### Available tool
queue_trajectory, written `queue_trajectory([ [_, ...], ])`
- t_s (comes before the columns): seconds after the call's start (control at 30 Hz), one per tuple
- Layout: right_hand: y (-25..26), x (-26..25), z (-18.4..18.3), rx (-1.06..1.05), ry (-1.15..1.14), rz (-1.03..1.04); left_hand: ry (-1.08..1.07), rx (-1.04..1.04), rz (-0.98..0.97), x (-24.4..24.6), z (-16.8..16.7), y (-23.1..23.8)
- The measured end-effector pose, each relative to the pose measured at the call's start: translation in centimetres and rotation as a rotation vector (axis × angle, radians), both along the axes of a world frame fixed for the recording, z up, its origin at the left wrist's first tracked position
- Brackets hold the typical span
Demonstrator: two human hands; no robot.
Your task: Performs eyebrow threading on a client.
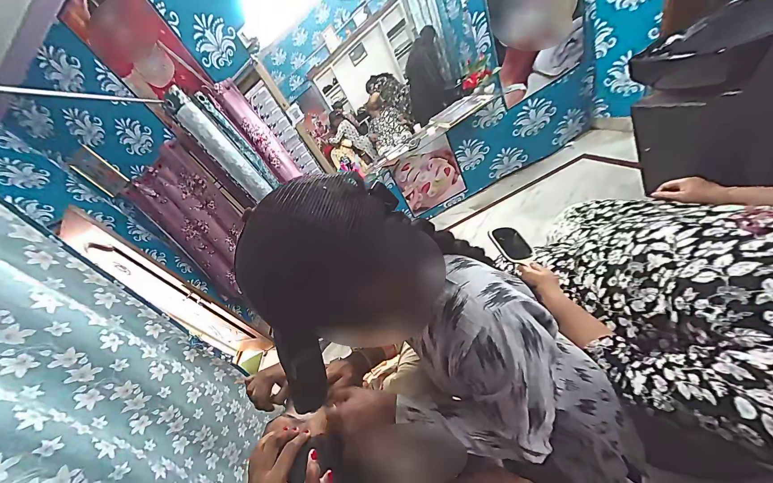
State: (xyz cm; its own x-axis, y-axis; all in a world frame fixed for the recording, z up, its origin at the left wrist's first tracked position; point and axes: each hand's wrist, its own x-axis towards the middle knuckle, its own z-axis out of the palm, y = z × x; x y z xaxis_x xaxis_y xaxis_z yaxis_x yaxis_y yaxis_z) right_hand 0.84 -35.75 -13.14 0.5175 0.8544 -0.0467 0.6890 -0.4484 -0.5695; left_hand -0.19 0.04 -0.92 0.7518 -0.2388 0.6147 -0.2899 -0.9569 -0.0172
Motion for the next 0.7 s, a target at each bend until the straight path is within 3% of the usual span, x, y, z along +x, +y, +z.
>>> queue_trajectory([
  [0.2,-0.2,-0.3,-0.3,0.064,-0.011,-0.035,-0.050,0.008,0.003,0.2,-0.4,0.0],
  [0.47,-0.4,-0.2,1.4,-0.049,0.080,0.003,-0.040,-0.014,0.017,0.2,-0.6,-0.3],
  [0.7,-0.5,-0.4,1.1,0.034,-0.004,-0.005,-0.025,-0.032,0.018,0.1,-0.4,-0.1],
])
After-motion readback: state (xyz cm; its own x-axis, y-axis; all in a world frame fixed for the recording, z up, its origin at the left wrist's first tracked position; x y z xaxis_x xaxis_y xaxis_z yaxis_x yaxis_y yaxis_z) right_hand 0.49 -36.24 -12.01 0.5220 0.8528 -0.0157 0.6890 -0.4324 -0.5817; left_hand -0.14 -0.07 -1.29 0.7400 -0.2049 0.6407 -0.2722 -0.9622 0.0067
